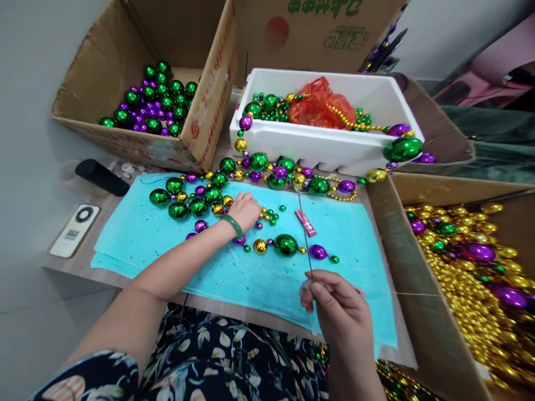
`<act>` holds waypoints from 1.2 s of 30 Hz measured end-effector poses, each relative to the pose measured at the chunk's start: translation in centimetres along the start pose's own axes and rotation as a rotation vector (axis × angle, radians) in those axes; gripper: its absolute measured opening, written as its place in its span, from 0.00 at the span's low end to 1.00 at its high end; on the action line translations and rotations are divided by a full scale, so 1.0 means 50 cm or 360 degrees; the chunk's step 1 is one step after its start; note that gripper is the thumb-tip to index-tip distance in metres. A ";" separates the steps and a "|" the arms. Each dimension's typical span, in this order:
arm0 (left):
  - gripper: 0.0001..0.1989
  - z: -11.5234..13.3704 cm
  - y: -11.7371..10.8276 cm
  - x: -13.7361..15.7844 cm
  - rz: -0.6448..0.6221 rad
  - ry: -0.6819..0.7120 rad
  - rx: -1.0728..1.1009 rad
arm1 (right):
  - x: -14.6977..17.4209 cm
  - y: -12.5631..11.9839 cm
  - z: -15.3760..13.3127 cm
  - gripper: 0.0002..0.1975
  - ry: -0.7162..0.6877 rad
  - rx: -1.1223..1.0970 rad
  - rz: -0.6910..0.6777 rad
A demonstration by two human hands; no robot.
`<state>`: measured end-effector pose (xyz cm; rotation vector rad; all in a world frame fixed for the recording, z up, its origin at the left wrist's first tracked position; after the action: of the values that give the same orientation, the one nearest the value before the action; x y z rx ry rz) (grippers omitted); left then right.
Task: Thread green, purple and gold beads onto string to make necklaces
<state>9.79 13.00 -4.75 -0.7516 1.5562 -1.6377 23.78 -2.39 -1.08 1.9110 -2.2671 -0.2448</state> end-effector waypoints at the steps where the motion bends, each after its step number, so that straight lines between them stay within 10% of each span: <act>1: 0.12 0.002 0.007 -0.007 -0.0040 -0.0006 -0.0005 | -0.001 -0.007 0.006 0.06 0.0002 0.0017 0.0043; 8: 0.10 -0.009 -0.007 -0.001 0.0082 -0.0128 0.0430 | -0.009 -0.051 0.061 0.07 0.0131 0.0194 0.0287; 17: 0.12 -0.079 0.010 0.126 0.0250 -0.1274 0.3015 | 0.002 -0.026 0.101 0.13 0.0273 0.0478 0.0289; 36: 0.13 -0.086 0.014 0.202 0.0404 -0.1492 0.3234 | 0.003 0.016 0.156 0.23 0.0472 0.0447 0.0163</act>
<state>0.73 7.03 -6.63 -0.0044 -0.8244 -1.3886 21.20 -2.28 -8.48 1.7979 -2.2782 0.3652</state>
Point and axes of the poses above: each hand's wrist, its own x-axis away from the middle knuckle, its own y-axis out of the palm, z = x × y, the point moved 9 cm from there along -x, towards the middle knuckle, and after that the axes turned 7 degrees about z, right-handed, at the moved point
